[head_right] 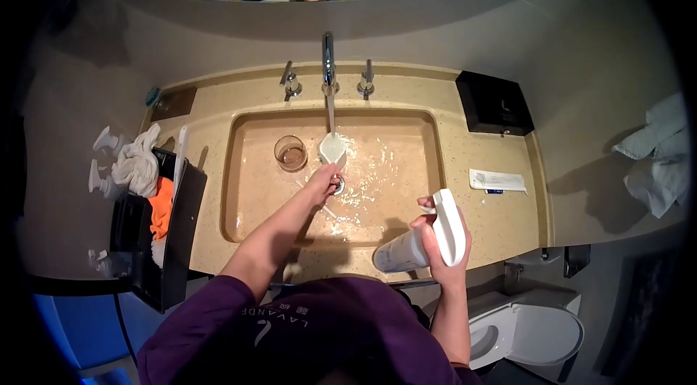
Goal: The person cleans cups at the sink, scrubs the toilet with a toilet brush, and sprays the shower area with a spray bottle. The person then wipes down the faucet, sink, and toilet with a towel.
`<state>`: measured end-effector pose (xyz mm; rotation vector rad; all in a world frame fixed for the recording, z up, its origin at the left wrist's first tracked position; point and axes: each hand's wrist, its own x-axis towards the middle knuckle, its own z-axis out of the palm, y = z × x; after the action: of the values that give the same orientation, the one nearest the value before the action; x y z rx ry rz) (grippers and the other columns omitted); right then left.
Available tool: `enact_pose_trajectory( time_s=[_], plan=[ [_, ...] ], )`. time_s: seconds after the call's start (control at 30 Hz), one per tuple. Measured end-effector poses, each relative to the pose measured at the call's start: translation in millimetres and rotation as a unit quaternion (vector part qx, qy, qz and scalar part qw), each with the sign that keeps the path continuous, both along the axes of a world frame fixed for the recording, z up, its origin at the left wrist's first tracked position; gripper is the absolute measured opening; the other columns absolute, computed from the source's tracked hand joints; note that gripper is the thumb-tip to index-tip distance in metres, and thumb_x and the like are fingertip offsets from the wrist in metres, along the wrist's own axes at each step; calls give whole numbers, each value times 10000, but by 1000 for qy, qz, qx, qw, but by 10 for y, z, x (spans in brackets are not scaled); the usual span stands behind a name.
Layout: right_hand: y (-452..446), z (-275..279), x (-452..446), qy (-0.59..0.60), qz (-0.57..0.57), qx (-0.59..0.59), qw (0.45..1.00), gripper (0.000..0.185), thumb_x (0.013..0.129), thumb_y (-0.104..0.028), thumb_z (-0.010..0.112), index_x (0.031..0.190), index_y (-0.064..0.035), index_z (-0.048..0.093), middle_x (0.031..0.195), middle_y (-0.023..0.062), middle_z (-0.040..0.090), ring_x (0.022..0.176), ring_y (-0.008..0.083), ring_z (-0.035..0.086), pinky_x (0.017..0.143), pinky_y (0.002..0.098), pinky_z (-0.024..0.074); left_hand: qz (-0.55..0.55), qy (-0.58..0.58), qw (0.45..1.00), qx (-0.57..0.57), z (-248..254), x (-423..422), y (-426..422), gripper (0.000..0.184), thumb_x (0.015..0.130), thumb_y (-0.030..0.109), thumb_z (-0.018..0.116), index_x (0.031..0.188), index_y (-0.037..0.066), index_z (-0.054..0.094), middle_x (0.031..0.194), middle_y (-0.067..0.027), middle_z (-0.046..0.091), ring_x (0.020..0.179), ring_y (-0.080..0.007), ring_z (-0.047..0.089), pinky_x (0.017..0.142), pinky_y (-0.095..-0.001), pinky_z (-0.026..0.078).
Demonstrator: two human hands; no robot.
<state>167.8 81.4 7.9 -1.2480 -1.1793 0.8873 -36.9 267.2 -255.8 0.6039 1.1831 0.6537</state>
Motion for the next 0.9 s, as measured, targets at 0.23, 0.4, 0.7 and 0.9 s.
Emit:
enact_pose_trajectory(
  time_s=[0.23, 0.4, 0.7, 0.9],
  plan=[
    [-190, 123, 47, -82, 20, 0, 996, 342, 758, -65, 589, 1071, 52, 519, 993, 129, 585, 786, 162, 593, 722, 284, 469, -49, 228, 906, 353, 585, -48, -114, 190, 872, 196, 509, 754, 48, 488, 765, -88, 482, 746, -290, 533, 639, -432, 446],
    [-273, 35, 117, -156, -6, -31, 987, 317, 728, -101, 657, 1015, 3, 571, 881, 109, 604, 744, 199, 595, 681, 279, 464, -151, 454, 584, 655, 883, -126, -513, 102, 760, 107, 594, 714, 45, 527, 793, -120, 489, 780, -336, 498, 756, -458, 396],
    [-343, 7, 25, -212, 10, -3, 977, 335, 737, -151, 674, 1010, 12, 571, 863, 136, 604, 753, 231, 607, 684, 296, 476, -89, 427, 573, 694, 1323, -212, -662, 106, 773, 94, 620, 811, 22, 551, 898, -123, 520, 1022, -356, 465, 927, -510, 334],
    [-294, 93, -90, -213, 35, 30, 976, 329, 747, -164, 677, 1010, 6, 575, 799, 113, 587, 695, 216, 591, 646, 296, 469, -6, 134, 893, 430, 1479, 120, -982, 265, 914, 205, 470, 828, -30, 556, 782, -86, 510, 754, -176, 497, 684, -299, 390]
  ],
)
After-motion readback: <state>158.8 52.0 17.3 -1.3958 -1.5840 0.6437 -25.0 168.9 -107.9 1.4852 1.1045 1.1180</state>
